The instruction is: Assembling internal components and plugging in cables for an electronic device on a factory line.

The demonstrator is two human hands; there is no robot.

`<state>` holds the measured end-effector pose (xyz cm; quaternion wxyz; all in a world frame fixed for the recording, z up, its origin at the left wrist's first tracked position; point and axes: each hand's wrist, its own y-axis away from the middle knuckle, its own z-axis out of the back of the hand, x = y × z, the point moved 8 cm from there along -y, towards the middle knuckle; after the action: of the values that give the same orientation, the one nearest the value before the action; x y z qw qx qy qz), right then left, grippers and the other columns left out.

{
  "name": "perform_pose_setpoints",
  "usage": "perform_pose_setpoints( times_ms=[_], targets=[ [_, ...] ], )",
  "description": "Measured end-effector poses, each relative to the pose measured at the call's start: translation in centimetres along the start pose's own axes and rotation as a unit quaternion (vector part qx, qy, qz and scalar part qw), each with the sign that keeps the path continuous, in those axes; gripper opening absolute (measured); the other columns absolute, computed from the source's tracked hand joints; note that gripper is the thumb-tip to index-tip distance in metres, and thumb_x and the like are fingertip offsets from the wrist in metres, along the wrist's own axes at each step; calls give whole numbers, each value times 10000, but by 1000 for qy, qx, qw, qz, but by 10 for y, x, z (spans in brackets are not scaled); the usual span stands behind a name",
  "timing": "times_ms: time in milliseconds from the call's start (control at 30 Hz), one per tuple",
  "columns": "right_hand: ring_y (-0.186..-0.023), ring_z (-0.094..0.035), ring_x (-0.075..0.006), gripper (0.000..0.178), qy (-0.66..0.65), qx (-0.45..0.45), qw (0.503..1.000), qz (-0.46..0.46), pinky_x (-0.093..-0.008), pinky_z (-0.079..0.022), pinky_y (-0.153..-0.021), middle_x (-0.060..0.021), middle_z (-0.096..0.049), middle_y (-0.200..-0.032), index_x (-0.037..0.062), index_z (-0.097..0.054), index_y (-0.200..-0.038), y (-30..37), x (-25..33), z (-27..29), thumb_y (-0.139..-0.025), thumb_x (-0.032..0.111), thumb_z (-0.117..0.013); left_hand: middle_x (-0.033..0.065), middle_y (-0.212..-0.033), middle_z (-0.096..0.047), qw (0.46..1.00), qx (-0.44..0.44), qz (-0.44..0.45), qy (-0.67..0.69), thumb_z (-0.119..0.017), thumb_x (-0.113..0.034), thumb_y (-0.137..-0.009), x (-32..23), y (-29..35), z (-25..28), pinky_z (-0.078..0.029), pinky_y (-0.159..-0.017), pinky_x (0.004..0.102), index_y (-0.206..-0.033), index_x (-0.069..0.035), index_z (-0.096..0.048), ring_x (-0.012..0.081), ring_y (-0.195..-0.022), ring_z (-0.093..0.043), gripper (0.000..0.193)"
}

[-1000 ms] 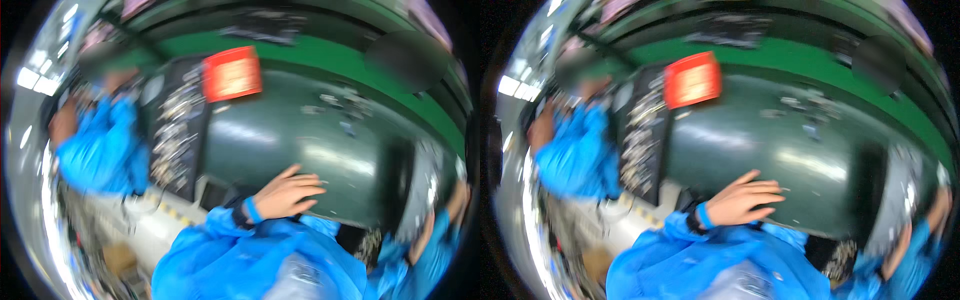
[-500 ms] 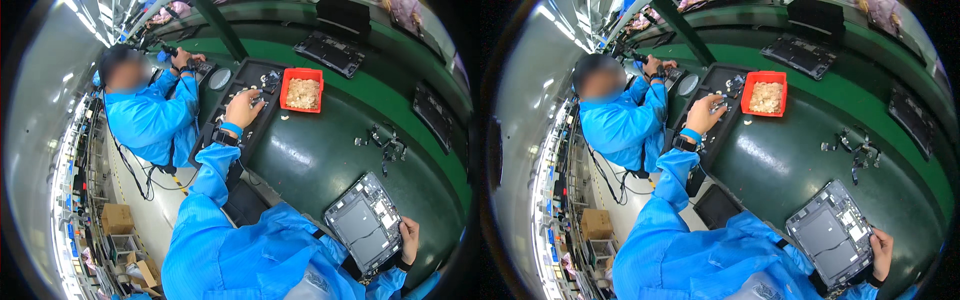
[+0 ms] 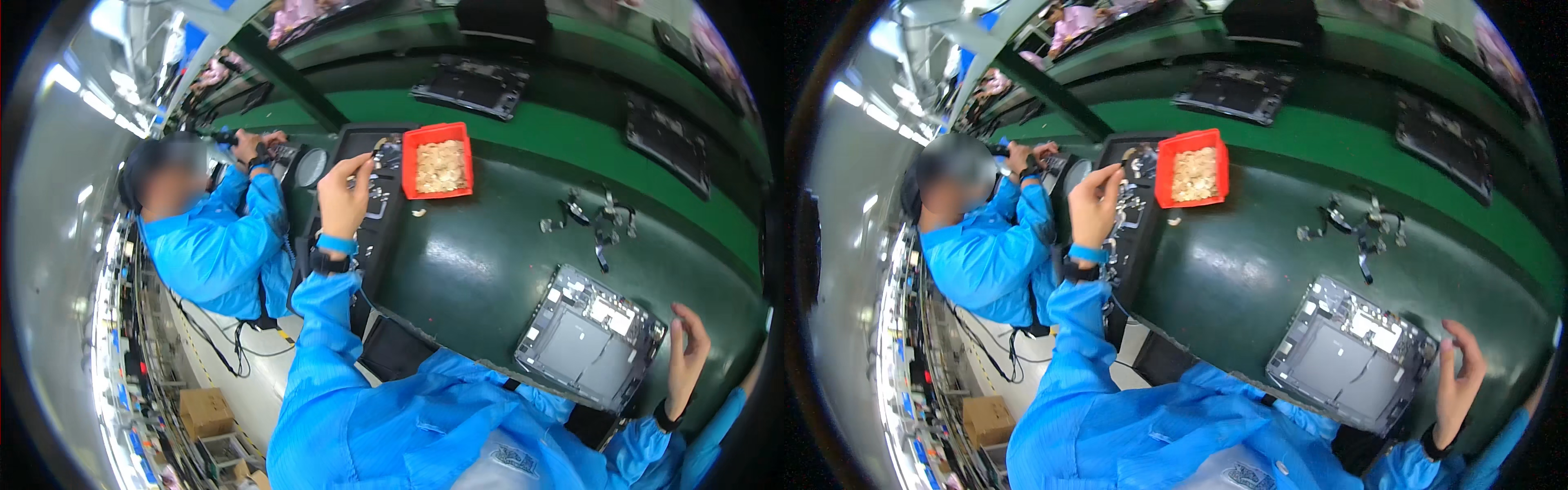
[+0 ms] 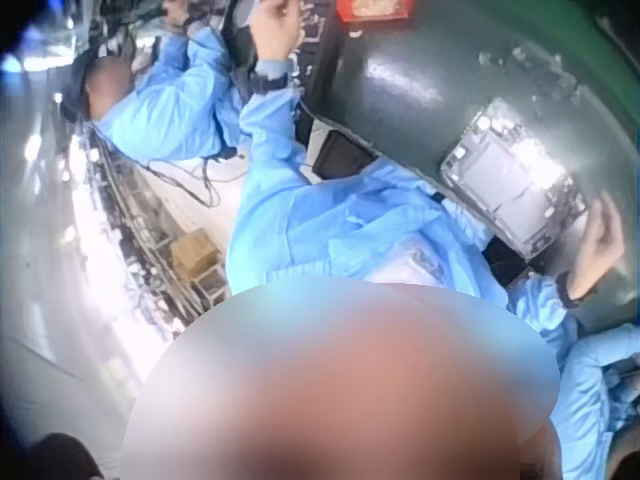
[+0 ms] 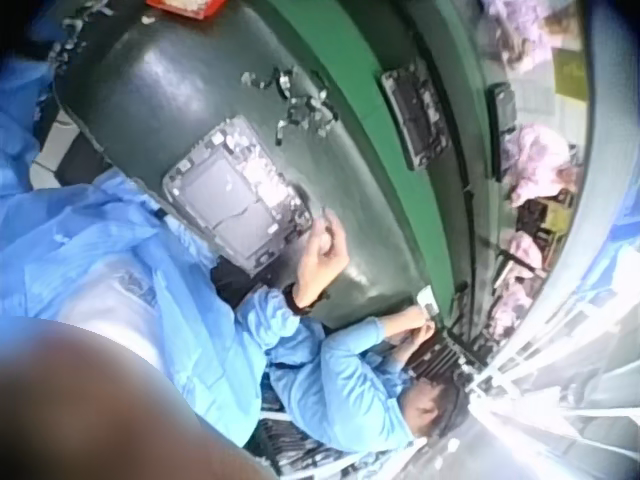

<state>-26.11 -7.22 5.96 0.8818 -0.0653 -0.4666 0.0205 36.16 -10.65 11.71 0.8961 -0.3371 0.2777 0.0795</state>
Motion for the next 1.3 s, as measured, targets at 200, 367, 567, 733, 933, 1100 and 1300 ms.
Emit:
perform_pose_setpoints(
  times_ms=[200, 367, 567, 733, 933, 1100, 1300],
  targets=[
    [-1149, -691, -297, 427, -85, 116, 987, 70, -387, -509, -1001, -209, -723, -1226, -28, -696, -1254, -4, 119, -77, -866, 125, -789, 109, -953, -736, 939, 257, -215, 76, -726, 15, -897, -175, 81, -49, -514, -788, 352, -1138, -52, -780, 247, -847, -666, 256],
    [-957, -759, -315, 240, -121, 175, 976, 37, -363, -571, -878, -169, -783, -1017, 20, -779, -1091, 13, 114, -123, -894, 156, -797, 58, -951, -733, 890, 355, -182, 223, -766, -24, -867, -230, 125, -112, -466, -804, 353, -1171, -93, -773, 244, -848, -658, 312],
    [-946, -755, -198, 183, -183, 140, 973, -28, -315, -572, -874, -131, -795, -1002, 12, -786, -1096, 22, 87, -123, -942, 103, -748, 112, -996, -748, 873, 334, 2, 356, -759, -23, -916, -221, 145, -143, -542, -803, 294, -1103, -10, -754, 181, -882, -701, 188],
    [-968, -745, -183, 291, -243, 95, 963, -67, -339, -576, -885, -141, -787, -1010, -5, -700, -1281, 30, 75, -124, -998, 45, -649, 144, -872, -750, 882, 297, 2, 366, -791, 14, -861, -231, 146, -149, -533, -721, 306, -1023, 28, -790, 188, -811, -692, 162],
    [-931, -759, -298, 383, -214, 129, 966, 69, -365, -587, -850, -174, -769, -1023, 0, -649, -1354, 30, 91, -141, -973, 2, -601, 159, -897, -777, 891, 307, 16, 333, -787, 67, -814, -209, 160, -145, -556, -779, 317, -1091, 59, -777, 212, -800, -710, 277],
    [-935, -731, -350, 418, -190, 129, 970, 85, -423, -571, -849, -184, -757, -1011, 1, -624, -1384, 32, 83, -131, -967, 11, -593, 167, -954, -789, 876, 332, -25, 348, -761, 51, -861, -220, 163, -157, -563, -756, 303, -1089, 41, -785, 192, -762, -701, 229],
    [-928, -728, -361, 415, -180, 121, 972, 94, -431, -566, -842, -186, -759, -1008, -3, -636, -1364, 29, 86, -135, -950, 8, -607, 136, -858, -786, 922, 268, -10, 279, -779, 0, -863, -221, 160, -141, -524, -631, 302, -1056, 17, -798, 172, -675, -693, 195]
  ],
)
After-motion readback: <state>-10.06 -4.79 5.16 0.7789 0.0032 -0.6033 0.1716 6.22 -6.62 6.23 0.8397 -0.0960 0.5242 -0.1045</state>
